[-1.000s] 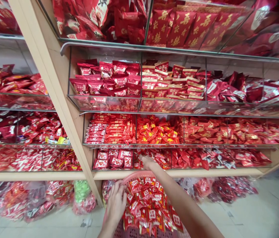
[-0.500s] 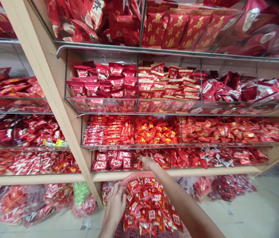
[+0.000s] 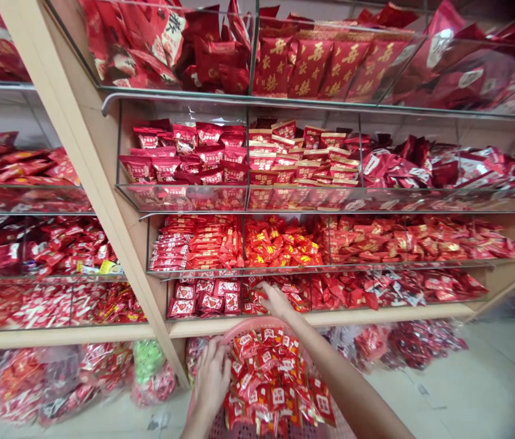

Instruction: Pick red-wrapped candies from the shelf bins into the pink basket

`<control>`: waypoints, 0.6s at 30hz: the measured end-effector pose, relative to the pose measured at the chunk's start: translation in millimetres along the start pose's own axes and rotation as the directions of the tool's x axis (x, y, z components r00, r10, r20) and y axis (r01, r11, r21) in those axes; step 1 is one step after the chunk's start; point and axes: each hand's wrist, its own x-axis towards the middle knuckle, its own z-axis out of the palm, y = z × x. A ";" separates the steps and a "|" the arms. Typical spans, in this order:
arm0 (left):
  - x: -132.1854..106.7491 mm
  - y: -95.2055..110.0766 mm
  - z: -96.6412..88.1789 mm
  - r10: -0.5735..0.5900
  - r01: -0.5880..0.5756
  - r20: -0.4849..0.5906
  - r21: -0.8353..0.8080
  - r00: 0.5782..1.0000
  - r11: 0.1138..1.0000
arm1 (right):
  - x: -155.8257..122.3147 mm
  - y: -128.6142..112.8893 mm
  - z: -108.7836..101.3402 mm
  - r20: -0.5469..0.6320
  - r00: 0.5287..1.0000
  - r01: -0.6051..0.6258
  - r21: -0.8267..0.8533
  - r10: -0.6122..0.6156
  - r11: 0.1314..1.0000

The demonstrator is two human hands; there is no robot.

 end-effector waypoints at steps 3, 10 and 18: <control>0.6 1.1 -1.1 0.002 -0.002 0.000 0.007 1.000 1.000 | -21.1 9.1 -8.2 -0.151 0.987 0.101 0.282 -0.060 0.954; 1.2 -1.8 2.0 0.007 -0.007 0.007 0.018 1.000 1.000 | -114.8 56.5 -17.5 -0.191 0.982 0.106 0.545 0.000 0.832; 1.6 -2.9 5.3 0.012 -0.013 0.027 0.045 1.000 0.999 | -188.2 88.7 6.5 -0.040 0.998 0.054 0.251 -0.046 0.967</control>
